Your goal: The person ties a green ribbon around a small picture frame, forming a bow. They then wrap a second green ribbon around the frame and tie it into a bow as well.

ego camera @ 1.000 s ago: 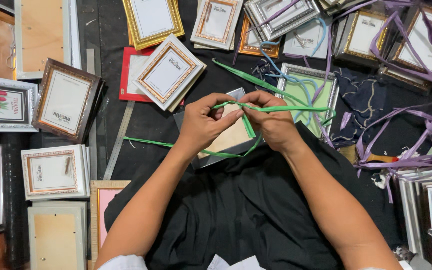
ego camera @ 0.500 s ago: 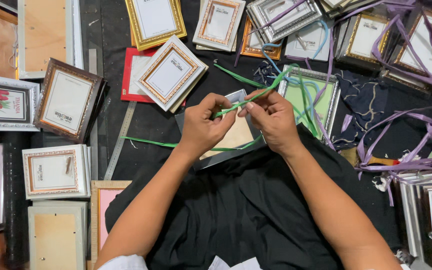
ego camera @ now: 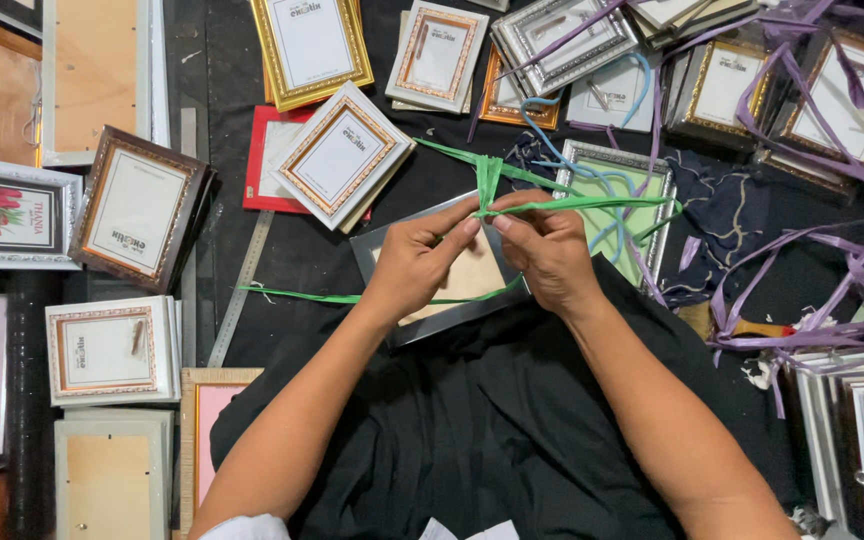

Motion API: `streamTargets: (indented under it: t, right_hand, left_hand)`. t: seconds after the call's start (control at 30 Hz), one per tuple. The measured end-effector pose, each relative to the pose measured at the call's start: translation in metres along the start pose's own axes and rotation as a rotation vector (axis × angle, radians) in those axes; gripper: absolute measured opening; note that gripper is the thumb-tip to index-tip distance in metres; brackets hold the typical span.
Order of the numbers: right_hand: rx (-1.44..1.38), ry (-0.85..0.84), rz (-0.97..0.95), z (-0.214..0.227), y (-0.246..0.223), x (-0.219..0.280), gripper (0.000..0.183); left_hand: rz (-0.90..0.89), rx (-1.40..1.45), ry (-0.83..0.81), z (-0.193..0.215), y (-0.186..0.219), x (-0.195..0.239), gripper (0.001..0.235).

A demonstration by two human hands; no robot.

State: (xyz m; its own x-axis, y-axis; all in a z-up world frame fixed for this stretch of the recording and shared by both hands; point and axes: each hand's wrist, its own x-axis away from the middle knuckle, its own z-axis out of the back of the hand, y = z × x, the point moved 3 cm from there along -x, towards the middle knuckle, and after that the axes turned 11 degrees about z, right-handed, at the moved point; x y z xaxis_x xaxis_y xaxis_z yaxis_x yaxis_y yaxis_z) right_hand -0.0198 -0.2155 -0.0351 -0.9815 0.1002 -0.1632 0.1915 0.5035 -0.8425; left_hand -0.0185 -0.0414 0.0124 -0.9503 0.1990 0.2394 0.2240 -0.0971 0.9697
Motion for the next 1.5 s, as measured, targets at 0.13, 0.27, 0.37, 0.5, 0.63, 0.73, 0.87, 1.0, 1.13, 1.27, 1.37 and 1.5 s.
streamTargets:
  t: [0.13, 0.27, 0.37, 0.5, 0.63, 0.73, 0.87, 1.0, 1.13, 1.27, 1.37, 1.5]
  right_hand:
    - [0.124, 0.006, 0.065, -0.006, -0.010, -0.003, 0.011]
    - [0.305, -0.100, 0.184, -0.013, -0.026, -0.004, 0.010]
    - [0.295, -0.111, 0.199, -0.002, -0.004, -0.003, 0.014]
    - [0.291, -0.159, 0.194, -0.014, -0.021, -0.002, 0.008]
    - [0.384, -0.118, 0.148, 0.000, -0.009, 0.000, 0.008]
    - [0.327, 0.015, 0.003, -0.009, -0.004, 0.001, 0.012]
    - [0.139, 0.218, -0.165, -0.015, -0.001, 0.001, 0.014]
    - [0.099, 0.270, -0.233, -0.017, 0.004, 0.002, 0.013]
    - [0.112, 0.252, -0.229, -0.027, -0.009, 0.000, 0.008]
    - [0.114, 0.031, -0.253, -0.040, -0.033, -0.001, 0.013]
    - [0.340, -0.255, -0.201, -0.026, -0.022, 0.000, 0.014]
    - [0.408, -0.292, -0.200, -0.023, -0.029, -0.005, 0.015]
  left_hand:
    - [0.063, 0.272, -0.072, -0.006, 0.017, 0.006, 0.036]
    - [0.151, 0.313, -0.014, -0.004, -0.011, -0.005, 0.028]
    - [0.242, 0.397, 0.028, -0.003, -0.015, -0.006, 0.022]
    - [0.312, 0.590, 0.083, -0.006, -0.005, -0.003, 0.013]
    - [0.185, 0.557, 0.195, -0.007, -0.017, -0.005, 0.011]
    - [0.101, 0.555, 0.227, -0.010, -0.001, 0.001, 0.011]
    - [0.009, 0.519, 0.274, -0.009, -0.024, -0.005, 0.010]
    - [-0.019, 0.454, 0.267, -0.010, -0.020, -0.003, 0.009]
    - [-0.096, 0.299, 0.259, -0.006, -0.007, -0.001, 0.008]
    - [-0.097, 0.156, 0.298, 0.003, 0.005, 0.002, 0.011]
    - [-0.104, 0.077, 0.300, 0.011, 0.010, -0.002, 0.008]
    - [-0.115, -0.120, 0.219, 0.029, 0.023, -0.009, 0.021]
